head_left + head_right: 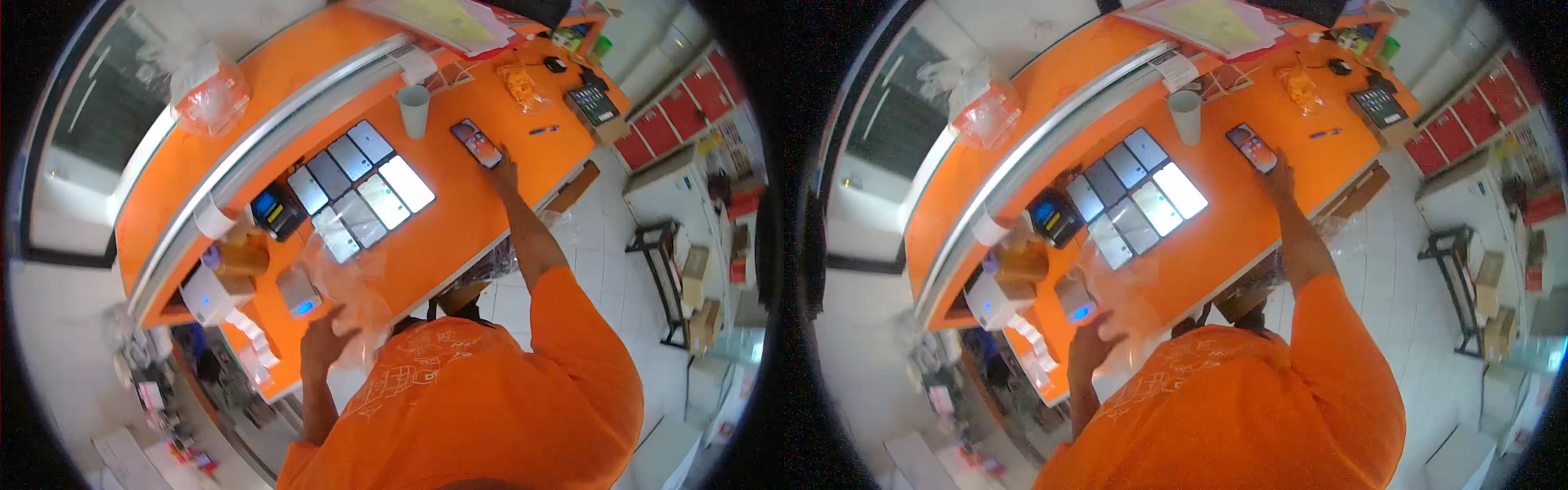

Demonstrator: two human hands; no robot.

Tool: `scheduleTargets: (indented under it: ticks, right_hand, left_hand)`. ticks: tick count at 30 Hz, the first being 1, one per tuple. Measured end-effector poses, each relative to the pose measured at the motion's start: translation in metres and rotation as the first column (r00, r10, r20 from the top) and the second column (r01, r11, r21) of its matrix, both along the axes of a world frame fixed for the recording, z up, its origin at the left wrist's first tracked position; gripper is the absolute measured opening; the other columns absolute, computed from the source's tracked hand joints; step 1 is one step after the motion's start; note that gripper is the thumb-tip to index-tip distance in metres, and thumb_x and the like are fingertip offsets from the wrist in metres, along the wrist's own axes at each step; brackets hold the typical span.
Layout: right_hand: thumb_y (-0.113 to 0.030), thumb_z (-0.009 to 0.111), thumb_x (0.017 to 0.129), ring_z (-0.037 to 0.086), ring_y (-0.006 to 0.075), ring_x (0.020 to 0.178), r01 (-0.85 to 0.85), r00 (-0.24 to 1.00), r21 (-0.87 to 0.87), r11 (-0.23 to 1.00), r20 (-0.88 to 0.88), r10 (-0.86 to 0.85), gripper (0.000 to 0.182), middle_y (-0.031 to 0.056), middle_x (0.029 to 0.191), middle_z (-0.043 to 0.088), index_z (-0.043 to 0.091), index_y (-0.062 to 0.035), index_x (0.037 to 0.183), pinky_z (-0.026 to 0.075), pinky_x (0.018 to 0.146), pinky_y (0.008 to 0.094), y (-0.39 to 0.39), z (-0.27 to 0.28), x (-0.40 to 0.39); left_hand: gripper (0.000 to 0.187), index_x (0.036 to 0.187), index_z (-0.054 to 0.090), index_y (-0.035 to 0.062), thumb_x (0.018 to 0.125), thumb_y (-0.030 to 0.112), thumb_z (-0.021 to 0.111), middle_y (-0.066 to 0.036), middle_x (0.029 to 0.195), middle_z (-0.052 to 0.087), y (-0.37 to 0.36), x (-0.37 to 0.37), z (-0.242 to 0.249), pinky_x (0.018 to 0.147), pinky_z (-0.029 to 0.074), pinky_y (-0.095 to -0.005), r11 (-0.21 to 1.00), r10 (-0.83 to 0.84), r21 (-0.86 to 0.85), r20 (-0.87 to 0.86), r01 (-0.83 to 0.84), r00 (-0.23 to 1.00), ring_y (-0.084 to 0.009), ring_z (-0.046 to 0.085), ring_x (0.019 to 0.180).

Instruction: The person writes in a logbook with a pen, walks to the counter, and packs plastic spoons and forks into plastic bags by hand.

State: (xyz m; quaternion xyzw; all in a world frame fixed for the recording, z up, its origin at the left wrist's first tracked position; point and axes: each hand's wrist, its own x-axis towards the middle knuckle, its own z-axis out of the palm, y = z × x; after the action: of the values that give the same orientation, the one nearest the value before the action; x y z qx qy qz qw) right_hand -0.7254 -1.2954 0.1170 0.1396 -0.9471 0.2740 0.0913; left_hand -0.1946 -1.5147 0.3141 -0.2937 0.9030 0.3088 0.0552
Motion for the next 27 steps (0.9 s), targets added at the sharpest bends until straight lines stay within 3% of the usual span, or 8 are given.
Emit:
scheduleTargets:
  ticks: [5,7,9,12,15,22,26,27]
  right_hand:
    - [-0.041,0.076,0.078,0.042,0.0379,0.130,-0.399,0.898,-0.373,0.838,0.025,0.439,0.087,0.0194,0.142,0.043,0.033,-0.0094,0.147,0.034,0.108,0.0506,-0.021,0.077,-0.004]
    - [-0.034,0.079,0.077,0.044,0.0353,0.128,-0.496,0.605,-0.694,0.522,0.154,0.781,0.086,0.0187,0.142,0.041,0.035,-0.0066,0.146,0.035,0.108,0.0465,-0.007,0.117,0.064]
    - [-0.023,0.083,0.073,0.047,0.0287,0.125,-0.573,0.284,-0.776,0.264,0.114,0.952,0.081,0.0175,0.139,0.045,0.042,-0.0031,0.140,0.039,0.104,0.0395,0.013,0.154,0.136]
    - [-0.017,0.081,0.073,0.056,0.0213,0.112,-0.745,0.324,-0.640,0.187,-0.103,0.941,0.069,0.0143,0.124,0.057,0.049,-0.0027,0.133,0.046,0.093,0.0348,0.029,0.196,0.197]
    - [-0.014,0.076,0.078,0.063,0.0175,0.088,-0.505,0.553,-0.782,0.366,0.033,0.832,0.042,0.0085,0.096,0.065,0.061,-0.0020,0.115,0.051,0.076,0.0326,0.050,0.155,0.199]
    - [-0.023,0.061,0.095,0.049,0.0047,0.063,0.096,0.557,-0.869,0.486,0.452,0.697,0.018,-0.0035,0.069,0.049,0.064,-0.0056,0.095,0.042,0.052,0.0254,0.082,0.213,0.126]
    - [-0.036,0.057,0.097,0.046,0.0066,0.054,0.390,0.574,-0.833,0.393,0.553,0.603,0.024,-0.0049,0.067,0.048,0.057,-0.0115,0.096,0.039,0.045,0.0241,0.088,0.256,0.173]
    - [-0.039,0.056,0.097,0.044,0.0070,0.048,0.488,0.561,-0.796,0.357,0.600,0.570,0.026,-0.0055,0.065,0.047,0.055,-0.0138,0.093,0.037,0.042,0.0231,0.087,0.265,0.185]
  left_hand:
    - [0.047,0.129,0.052,0.0064,0.090,0.027,0.068,-0.014,0.126,0.056,0.079,-0.068,0.009,0.092,0.048,-0.0372,0.787,0.607,0.259,-0.491,-0.561,0.625,-0.0266,0.055,0.112]
    - [0.042,0.129,0.051,0.0061,0.096,0.029,0.061,-0.012,0.130,0.051,0.099,-0.084,-0.014,0.094,0.046,-0.0362,0.546,0.834,0.740,-0.432,-0.394,0.345,-0.0242,0.051,0.115]
    - [0.046,0.132,0.047,0.0067,0.099,0.038,0.053,-0.009,0.128,0.051,0.119,-0.100,-0.028,0.094,0.045,-0.0352,0.590,0.800,0.728,-0.471,-0.348,0.371,-0.0225,0.051,0.114]
    - [0.056,0.138,0.043,0.0112,0.098,0.051,0.048,-0.008,0.126,0.052,0.147,-0.135,0.003,0.084,0.049,-0.0336,0.161,0.951,0.985,-0.139,-0.062,0.275,-0.0219,0.056,0.104]
    - [0.053,0.134,0.047,0.0100,0.098,0.050,0.047,-0.006,0.128,0.051,0.153,-0.132,0.006,0.090,0.044,-0.0308,0.137,0.941,0.990,-0.122,-0.024,0.316,-0.0191,0.052,0.110]
    - [0.046,0.133,0.045,0.0142,0.095,0.039,0.056,-0.001,0.118,0.048,0.131,-0.113,0.005,0.070,0.045,-0.0249,0.397,0.918,0.899,-0.382,-0.185,0.111,-0.0121,0.053,0.093]
    - [0.056,0.137,0.040,0.0072,0.091,0.027,0.064,-0.015,0.127,0.042,0.154,-0.126,0.008,0.105,0.034,-0.0446,0.815,0.345,-0.018,-0.787,-0.579,0.511,-0.0310,0.037,0.127]
    - [0.070,0.139,0.038,0.0044,0.084,0.035,0.069,-0.022,0.133,0.037,0.165,-0.132,0.011,0.111,0.023,-0.0502,0.880,0.380,0.200,-0.840,-0.432,0.387,-0.0365,0.031,0.132]
